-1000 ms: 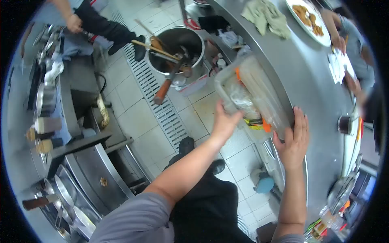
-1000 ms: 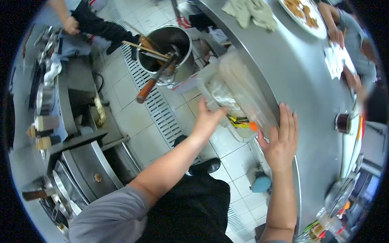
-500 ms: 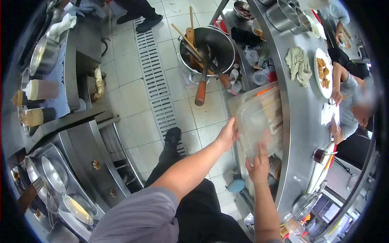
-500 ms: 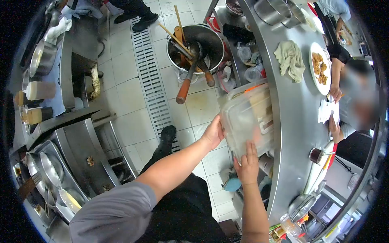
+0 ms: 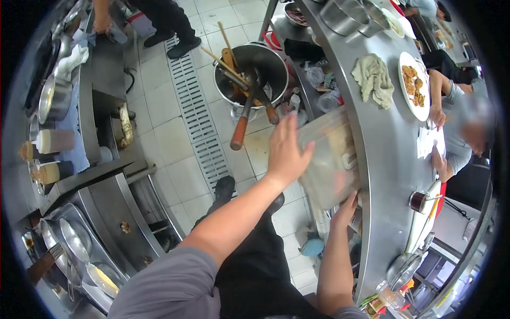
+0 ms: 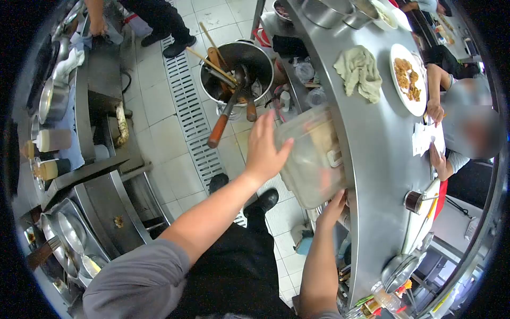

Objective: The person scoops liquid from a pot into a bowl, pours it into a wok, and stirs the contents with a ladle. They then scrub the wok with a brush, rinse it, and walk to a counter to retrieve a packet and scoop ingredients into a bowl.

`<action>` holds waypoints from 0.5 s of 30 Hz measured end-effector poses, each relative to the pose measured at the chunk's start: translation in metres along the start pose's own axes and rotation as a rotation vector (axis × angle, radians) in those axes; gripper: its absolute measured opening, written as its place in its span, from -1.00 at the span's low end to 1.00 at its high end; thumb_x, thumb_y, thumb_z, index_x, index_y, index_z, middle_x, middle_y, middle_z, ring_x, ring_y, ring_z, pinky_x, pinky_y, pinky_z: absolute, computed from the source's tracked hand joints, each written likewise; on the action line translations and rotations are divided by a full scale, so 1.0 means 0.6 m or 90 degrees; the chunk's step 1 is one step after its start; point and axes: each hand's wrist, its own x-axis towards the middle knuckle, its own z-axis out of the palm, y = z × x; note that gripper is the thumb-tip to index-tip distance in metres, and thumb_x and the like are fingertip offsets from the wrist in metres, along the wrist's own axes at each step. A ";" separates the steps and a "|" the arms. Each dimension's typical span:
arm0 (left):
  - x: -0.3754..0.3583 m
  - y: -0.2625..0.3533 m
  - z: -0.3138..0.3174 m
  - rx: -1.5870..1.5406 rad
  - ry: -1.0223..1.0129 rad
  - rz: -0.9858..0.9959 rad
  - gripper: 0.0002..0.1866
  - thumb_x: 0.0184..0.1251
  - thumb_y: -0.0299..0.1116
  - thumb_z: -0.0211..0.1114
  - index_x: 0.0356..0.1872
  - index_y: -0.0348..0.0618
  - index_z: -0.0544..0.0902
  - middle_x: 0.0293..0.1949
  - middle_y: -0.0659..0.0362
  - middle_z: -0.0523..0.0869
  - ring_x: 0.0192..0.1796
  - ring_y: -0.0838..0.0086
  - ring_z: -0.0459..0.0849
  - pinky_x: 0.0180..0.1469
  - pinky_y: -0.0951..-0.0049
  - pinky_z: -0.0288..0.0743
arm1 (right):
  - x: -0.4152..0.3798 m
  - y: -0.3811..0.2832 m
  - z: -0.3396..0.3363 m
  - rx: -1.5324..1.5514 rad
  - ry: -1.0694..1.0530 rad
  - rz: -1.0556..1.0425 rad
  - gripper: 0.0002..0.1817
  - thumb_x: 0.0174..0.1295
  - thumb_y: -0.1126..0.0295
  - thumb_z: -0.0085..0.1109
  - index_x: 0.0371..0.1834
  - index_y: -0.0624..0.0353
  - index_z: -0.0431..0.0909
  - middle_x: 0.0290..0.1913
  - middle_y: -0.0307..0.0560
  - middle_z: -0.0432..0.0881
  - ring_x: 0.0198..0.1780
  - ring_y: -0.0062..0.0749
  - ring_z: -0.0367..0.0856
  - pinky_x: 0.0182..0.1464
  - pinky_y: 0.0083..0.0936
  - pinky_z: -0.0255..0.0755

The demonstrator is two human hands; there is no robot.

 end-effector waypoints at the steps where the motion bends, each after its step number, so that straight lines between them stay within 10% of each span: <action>1: 0.022 0.007 0.020 0.006 0.000 0.011 -0.31 0.31 -0.01 0.21 0.29 -0.33 0.30 0.08 -0.13 0.52 0.29 0.13 0.38 0.21 0.14 0.36 | 0.022 0.000 0.017 0.243 0.042 0.136 -0.53 0.45 0.22 -0.04 0.31 0.27 0.34 0.31 0.02 0.40 0.33 -0.15 0.35 0.35 -0.30 0.23; 9: 0.186 0.051 0.137 0.089 -0.578 -0.089 -0.10 0.20 0.27 0.16 0.24 -0.46 0.40 0.21 -0.24 0.50 0.19 -0.05 0.54 0.25 0.18 0.40 | 0.113 0.059 0.038 0.519 -0.049 0.213 -0.50 0.46 0.15 -0.04 0.37 0.16 0.28 0.34 -0.07 0.37 0.32 -0.26 0.37 0.34 -0.33 0.31; 15: 0.110 0.009 0.098 0.001 -0.425 -0.168 -0.22 0.04 0.28 0.31 -0.05 -0.35 0.64 -0.12 -0.15 0.72 -0.04 0.09 0.70 0.01 0.24 0.52 | 0.063 0.019 0.032 0.607 -0.064 0.167 -0.54 0.40 0.22 0.07 0.29 0.17 0.32 0.29 -0.03 0.41 0.26 -0.26 0.42 0.25 -0.30 0.38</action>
